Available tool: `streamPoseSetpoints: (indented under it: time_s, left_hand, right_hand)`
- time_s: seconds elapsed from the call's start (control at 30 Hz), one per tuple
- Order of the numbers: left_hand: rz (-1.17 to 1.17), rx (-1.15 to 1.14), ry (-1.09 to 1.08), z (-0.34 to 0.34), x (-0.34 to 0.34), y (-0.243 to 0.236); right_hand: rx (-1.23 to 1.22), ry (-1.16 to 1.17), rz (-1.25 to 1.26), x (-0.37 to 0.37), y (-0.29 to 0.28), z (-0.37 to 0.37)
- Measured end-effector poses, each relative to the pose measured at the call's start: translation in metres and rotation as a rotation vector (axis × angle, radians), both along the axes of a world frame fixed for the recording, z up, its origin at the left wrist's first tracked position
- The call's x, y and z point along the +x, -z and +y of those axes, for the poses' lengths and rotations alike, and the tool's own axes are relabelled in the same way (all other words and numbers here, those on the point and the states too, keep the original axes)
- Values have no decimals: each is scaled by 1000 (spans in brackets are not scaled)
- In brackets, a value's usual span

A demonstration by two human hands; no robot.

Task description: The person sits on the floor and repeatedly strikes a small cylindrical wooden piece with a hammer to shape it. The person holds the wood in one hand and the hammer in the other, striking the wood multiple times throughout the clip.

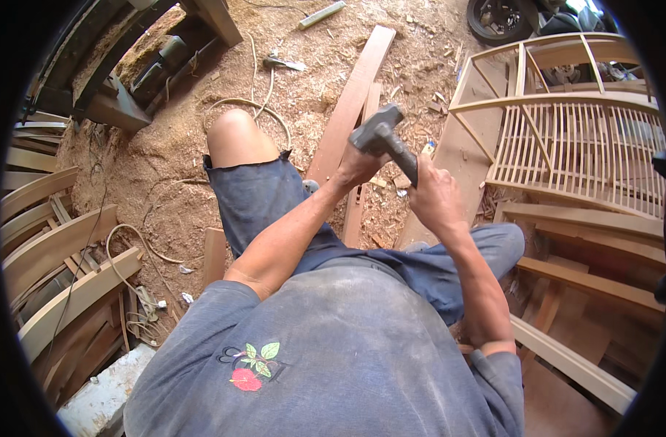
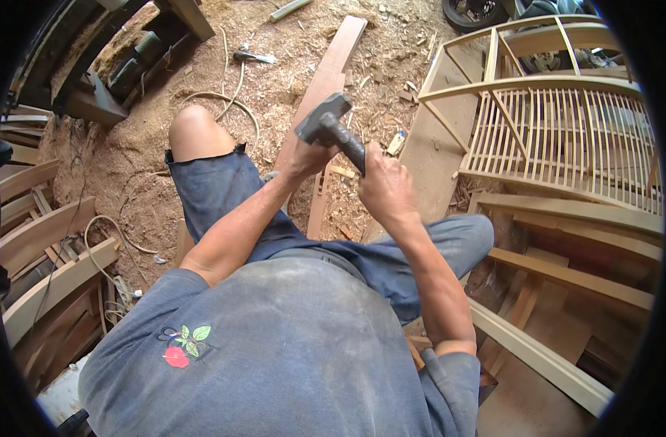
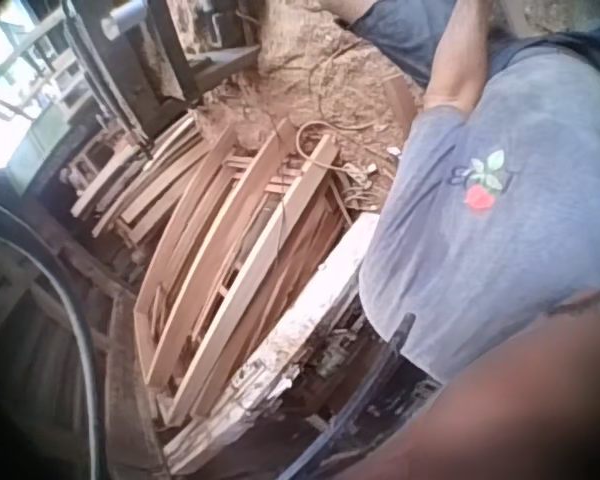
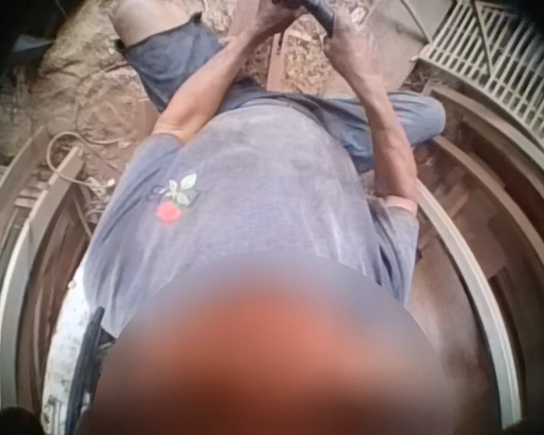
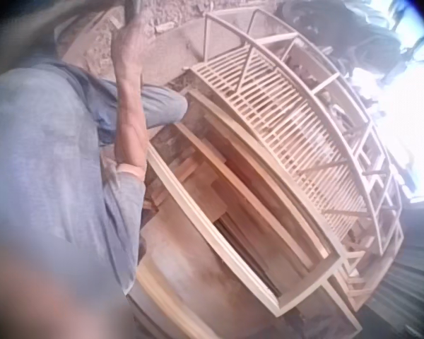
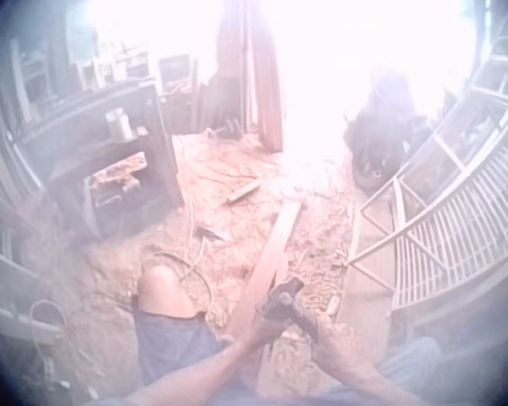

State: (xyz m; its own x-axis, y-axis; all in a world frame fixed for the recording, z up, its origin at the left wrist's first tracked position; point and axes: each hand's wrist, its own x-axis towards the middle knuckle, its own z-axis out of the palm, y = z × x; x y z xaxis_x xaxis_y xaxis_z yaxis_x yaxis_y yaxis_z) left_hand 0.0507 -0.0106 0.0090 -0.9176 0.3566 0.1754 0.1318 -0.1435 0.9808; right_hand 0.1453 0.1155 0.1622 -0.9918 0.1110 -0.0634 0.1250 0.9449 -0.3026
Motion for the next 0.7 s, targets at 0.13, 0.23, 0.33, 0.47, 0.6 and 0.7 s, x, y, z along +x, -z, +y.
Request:
streamPoseSetpoints:
  time_s: [0.13,0.23,0.33,0.47,0.6,0.7]
  left_hand:
    - [89,-264,37,-6,12,-4]
    - [140,-151,-11,-4,4,-5]
    - [130,-146,-4,-2,-8,0]
    - [148,-115,29,0,-11,9]
    - [111,-88,22,-2,2,12]
    - [220,26,-57,-5,13,8]
  right_hand:
    - [-486,-35,68,16,22,33]
    - [-709,27,212,17,-49,50]
    - [-768,50,746,-3,-118,46]
    - [-1003,64,1146,-27,-119,35]
    - [-4,81,-68,-8,-4,10]
    - [-272,34,28,5,37,18]
